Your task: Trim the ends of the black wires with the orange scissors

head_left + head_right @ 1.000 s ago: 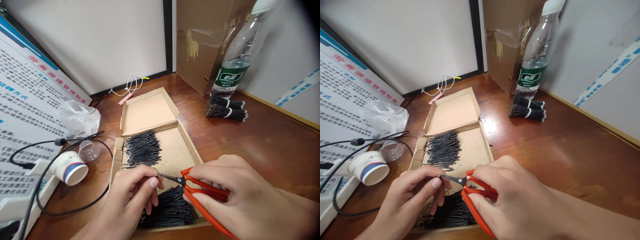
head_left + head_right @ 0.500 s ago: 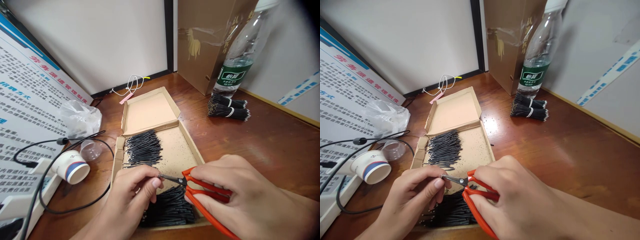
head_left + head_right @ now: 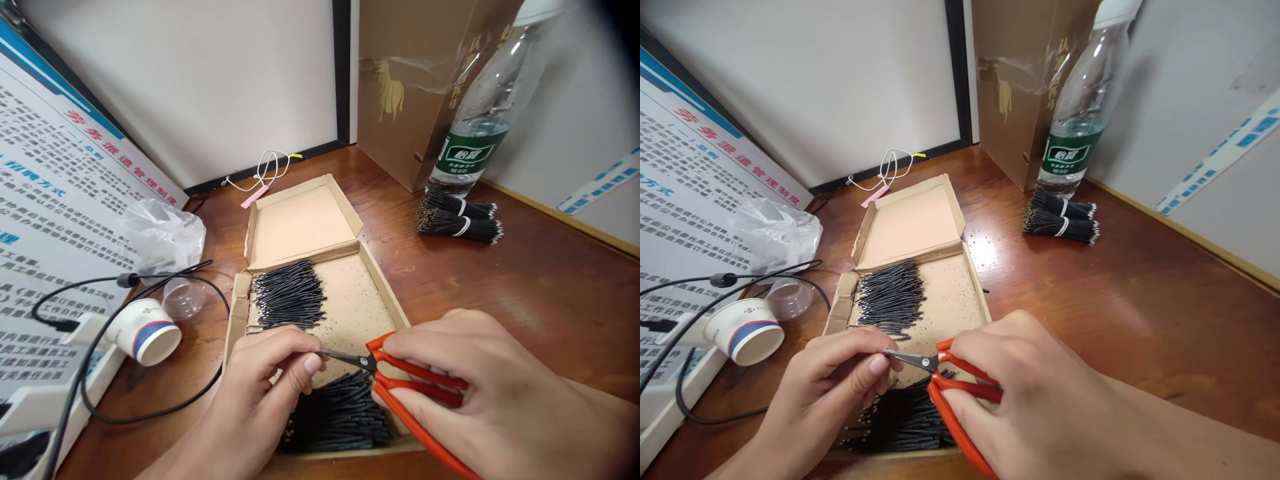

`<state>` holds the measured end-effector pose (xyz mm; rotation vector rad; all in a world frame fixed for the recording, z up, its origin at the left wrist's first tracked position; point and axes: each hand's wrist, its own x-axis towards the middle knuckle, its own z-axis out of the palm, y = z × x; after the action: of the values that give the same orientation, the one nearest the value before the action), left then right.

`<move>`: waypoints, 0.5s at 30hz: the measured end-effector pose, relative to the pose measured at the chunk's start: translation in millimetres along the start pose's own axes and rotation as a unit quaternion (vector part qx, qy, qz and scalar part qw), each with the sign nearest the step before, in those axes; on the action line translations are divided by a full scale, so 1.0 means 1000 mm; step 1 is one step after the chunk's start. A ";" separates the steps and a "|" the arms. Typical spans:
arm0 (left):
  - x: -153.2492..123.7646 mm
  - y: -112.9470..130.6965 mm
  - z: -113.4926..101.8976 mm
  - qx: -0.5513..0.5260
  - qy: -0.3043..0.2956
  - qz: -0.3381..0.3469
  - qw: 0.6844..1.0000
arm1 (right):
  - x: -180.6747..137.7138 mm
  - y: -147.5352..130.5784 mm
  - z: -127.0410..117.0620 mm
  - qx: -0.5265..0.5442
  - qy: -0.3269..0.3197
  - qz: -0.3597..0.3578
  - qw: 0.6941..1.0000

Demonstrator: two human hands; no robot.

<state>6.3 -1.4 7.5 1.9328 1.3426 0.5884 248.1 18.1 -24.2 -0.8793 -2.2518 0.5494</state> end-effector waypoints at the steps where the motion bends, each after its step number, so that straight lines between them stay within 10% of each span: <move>1: 0.000 0.000 0.000 0.002 0.001 0.003 1.000 | 0.000 0.000 0.000 -0.003 -0.012 -0.006 1.000; 15: 0.004 0.002 0.005 -0.081 0.000 -0.024 0.996 | -0.002 -0.001 0.001 0.010 -0.005 -0.001 1.000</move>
<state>12.4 0.8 5.6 1.7656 1.2968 0.6520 248.4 16.0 -25.2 -0.8656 -2.2535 0.5747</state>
